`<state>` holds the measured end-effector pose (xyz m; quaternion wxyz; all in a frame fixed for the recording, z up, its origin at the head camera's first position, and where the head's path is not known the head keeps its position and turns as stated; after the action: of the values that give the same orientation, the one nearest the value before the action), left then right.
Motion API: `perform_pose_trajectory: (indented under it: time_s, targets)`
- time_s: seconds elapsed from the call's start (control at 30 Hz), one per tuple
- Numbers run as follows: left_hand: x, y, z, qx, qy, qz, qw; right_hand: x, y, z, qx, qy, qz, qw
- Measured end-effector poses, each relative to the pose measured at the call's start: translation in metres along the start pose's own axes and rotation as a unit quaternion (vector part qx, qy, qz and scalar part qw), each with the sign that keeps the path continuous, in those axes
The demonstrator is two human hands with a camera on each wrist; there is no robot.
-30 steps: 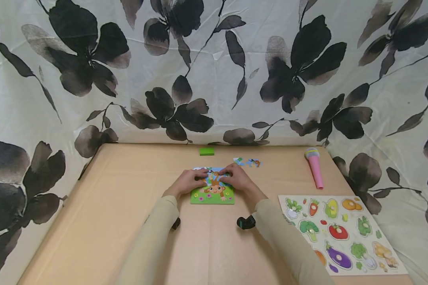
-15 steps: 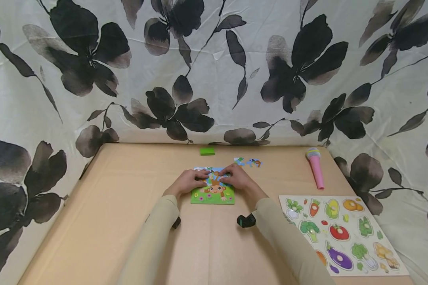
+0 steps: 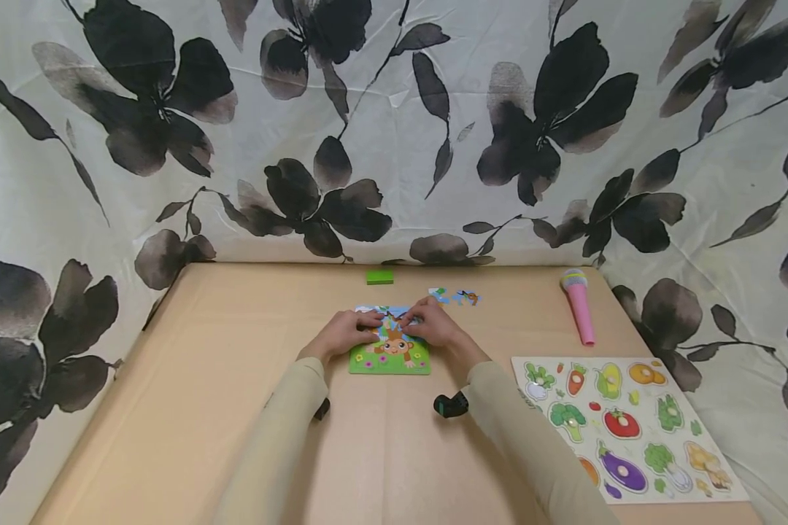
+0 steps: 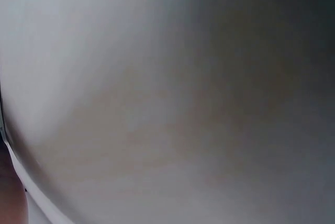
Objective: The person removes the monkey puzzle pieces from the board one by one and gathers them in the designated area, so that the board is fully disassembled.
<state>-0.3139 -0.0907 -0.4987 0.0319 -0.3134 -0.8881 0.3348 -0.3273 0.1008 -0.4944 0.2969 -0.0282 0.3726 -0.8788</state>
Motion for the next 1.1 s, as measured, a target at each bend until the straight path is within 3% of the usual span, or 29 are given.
perform_pose_trajectory:
  time_s: [0.3,0.57,1.1]
  targets:
    - [-0.0006,-0.0022,-0.0003,0.011,0.001,0.003,0.9999,0.0006,0.0004,0.0001,-0.005,0.013,0.010,0.9999]
    - [-0.0013,-0.0019,-0.0014,0.011,0.000,0.001,0.9999,0.0006,0.0004,0.0032,-0.025,-0.004,0.011,0.9996]
    - [-0.0001,-0.0010,-0.0024,0.018,0.000,0.008,0.9998,-0.0022,0.0012,0.0056,-0.037,0.002,-0.045,0.9983]
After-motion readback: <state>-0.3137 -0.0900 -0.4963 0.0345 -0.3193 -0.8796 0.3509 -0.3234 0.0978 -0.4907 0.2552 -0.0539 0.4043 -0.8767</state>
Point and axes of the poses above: each hand's wrist, its own x-axis towards the middle knuckle, its own y-axis out of the palm, z = x × y, the point moved 5 cm from there along x, towards the middle knuckle, and after that the axes turned 9 degrees about z, right-handed, at the moved point
